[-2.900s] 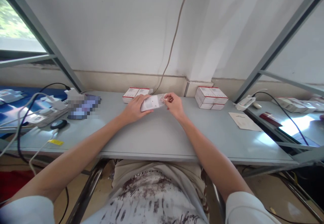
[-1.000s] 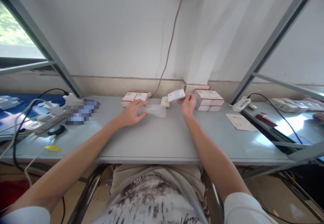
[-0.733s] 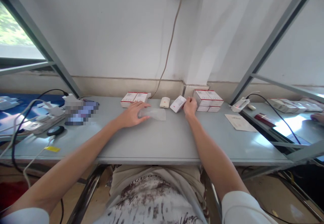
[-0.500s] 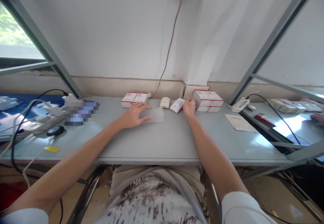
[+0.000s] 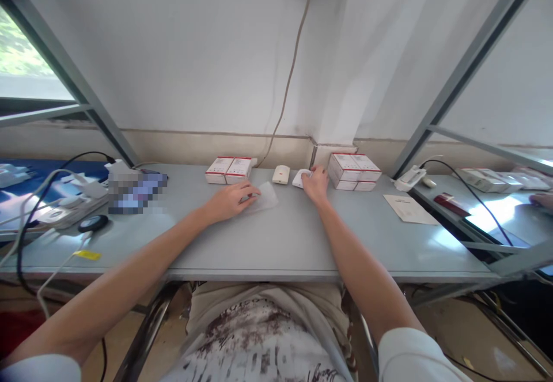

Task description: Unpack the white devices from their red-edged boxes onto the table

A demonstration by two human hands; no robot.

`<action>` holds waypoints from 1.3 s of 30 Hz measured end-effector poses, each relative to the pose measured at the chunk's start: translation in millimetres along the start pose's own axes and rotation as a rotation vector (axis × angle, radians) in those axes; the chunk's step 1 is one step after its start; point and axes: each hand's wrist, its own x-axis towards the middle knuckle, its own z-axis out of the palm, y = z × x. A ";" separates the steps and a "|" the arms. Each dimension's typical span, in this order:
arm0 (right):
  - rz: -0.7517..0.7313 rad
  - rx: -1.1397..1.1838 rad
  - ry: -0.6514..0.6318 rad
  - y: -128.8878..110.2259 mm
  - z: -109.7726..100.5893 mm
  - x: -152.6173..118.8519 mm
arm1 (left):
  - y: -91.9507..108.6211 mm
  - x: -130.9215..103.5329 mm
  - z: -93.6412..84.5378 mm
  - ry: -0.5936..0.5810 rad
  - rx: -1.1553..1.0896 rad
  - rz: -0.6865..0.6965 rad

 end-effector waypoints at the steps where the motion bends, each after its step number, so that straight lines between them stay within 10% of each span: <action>1: -0.020 -0.026 -0.005 -1.6 -1.1 -1.4 | 0.4 -0.3 -1.1 -0.012 0.045 -0.034; 7: -0.111 -0.111 -0.082 -12.9 -1.8 -10.5 | 5.7 1.4 -3.7 0.102 0.047 -0.005; 19: -0.223 -0.145 -0.163 -15.1 0.3 -15.3 | 9.4 1.1 9.7 -0.025 -0.068 0.154; 27: -0.202 -0.108 -0.181 -14.9 0.7 -15.2 | 15.1 -1.3 24.2 -0.362 -0.128 0.054; 39: -0.263 -0.223 -0.124 -20.8 -4.0 -21.2 | 14.1 -2.3 26.1 -0.351 -0.134 0.036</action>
